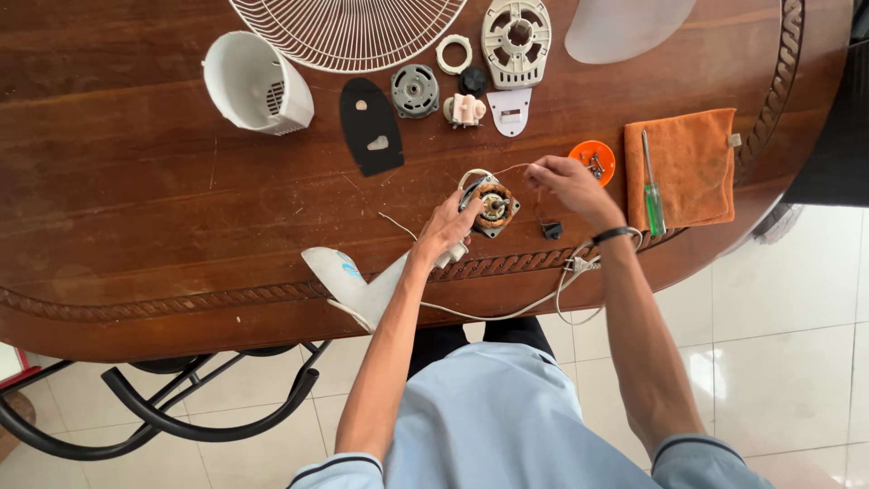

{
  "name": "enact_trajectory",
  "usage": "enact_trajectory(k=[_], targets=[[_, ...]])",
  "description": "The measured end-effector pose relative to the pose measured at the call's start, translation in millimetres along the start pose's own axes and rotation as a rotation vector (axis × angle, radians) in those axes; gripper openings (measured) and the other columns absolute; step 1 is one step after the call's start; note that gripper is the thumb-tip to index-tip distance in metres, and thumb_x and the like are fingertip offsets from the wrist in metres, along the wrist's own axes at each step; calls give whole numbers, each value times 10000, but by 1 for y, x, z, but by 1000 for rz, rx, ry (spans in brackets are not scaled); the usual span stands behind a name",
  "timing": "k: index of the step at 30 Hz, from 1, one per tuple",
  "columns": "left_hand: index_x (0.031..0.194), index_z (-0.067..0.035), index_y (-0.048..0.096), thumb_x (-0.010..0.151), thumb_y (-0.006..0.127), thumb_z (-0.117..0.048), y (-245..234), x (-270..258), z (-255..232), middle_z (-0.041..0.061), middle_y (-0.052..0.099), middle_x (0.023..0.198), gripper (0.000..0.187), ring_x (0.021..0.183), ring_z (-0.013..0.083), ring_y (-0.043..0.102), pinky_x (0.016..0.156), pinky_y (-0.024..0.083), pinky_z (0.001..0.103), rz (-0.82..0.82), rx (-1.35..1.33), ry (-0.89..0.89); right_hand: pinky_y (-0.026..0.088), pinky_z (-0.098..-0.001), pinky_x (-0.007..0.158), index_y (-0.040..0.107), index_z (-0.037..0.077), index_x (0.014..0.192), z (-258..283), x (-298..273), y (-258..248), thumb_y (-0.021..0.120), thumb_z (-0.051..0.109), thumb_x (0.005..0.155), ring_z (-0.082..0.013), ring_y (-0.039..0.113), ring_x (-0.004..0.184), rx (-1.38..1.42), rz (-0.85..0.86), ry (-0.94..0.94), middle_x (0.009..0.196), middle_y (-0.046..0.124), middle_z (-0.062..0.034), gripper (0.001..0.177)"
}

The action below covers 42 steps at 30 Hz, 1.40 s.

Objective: The person works on a disassembled electric fan motor on a wooden table. They handle the motor housing, insert and tighten screws with a screwdriver, and adjust internal components. The fan parts and tools remain on the table throughout.

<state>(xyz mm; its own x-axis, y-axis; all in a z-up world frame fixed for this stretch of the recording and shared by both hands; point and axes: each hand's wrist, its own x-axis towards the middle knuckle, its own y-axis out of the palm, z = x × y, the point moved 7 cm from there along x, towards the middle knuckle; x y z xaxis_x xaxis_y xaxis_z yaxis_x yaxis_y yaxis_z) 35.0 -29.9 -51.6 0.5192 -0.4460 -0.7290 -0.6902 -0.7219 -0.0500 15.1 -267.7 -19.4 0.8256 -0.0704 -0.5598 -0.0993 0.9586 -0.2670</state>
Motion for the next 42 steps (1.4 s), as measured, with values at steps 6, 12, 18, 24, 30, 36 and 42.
enact_trajectory(k=[6, 12, 18, 24, 30, 36, 42], targets=[[1401, -57, 505, 814, 560, -564, -1, -13, -13, 149, 735, 860, 778, 517, 152, 645, 496, 592, 363, -28, 87, -19, 513, -237, 807, 683, 75, 1135, 17, -40, -20, 569, 230, 1055, -89, 663, 924, 438, 39, 74, 1017, 737, -8, 207], [1302, -28, 626, 797, 615, -528, -5, -25, -25, 164, 759, 849, 710, 545, 183, 678, 535, 602, 374, -112, 121, 32, 516, -236, 854, 630, 70, 1218, 32, -50, -25, 597, 128, 1008, -94, 665, 974, 400, 16, 26, 1052, 736, -28, 220], [1335, -100, 627, 819, 620, -539, -1, -30, -25, 128, 773, 998, 677, 721, 198, 757, 759, 575, 422, -196, 177, 173, 528, -263, 947, 628, 34, 1208, 1, -54, -15, 644, 63, 978, -117, 677, 1045, 383, -6, -109, 1085, 703, -44, 233], [1296, -160, 577, 785, 583, -591, 12, -35, -1, 90, 742, 997, 668, 782, 262, 751, 765, 583, 520, -160, 171, 65, 559, -283, 935, 637, 35, 1194, -42, -66, 6, 613, 41, 965, -144, 704, 1041, 129, -76, -78, 1102, 739, -60, 230], [1201, -196, 615, 757, 619, -712, 18, -29, 4, 72, 776, 841, 681, 742, 267, 789, 812, 585, 480, -225, 232, 45, 551, -333, 972, 607, 104, 1348, -55, -78, 32, 622, 114, 987, -179, 657, 1148, -35, -66, -56, 1314, 669, -68, 362], [1273, -217, 581, 763, 595, -699, 17, -24, 3, 90, 795, 893, 701, 833, 282, 779, 848, 559, 506, -283, 238, 111, 515, -366, 1042, 403, 150, 1561, -57, -87, 44, 590, 260, 998, -224, 592, 1294, 189, 3, -4, 1432, 596, -147, 603], [1349, -207, 590, 820, 581, -729, 13, -21, 2, 94, 789, 966, 744, 916, 284, 774, 892, 560, 511, -334, 204, 146, 489, -393, 1046, 305, 116, 1588, -27, -90, 49, 545, 410, 1028, -262, 541, 1331, 206, -23, -70, 1488, 506, -182, 677]])
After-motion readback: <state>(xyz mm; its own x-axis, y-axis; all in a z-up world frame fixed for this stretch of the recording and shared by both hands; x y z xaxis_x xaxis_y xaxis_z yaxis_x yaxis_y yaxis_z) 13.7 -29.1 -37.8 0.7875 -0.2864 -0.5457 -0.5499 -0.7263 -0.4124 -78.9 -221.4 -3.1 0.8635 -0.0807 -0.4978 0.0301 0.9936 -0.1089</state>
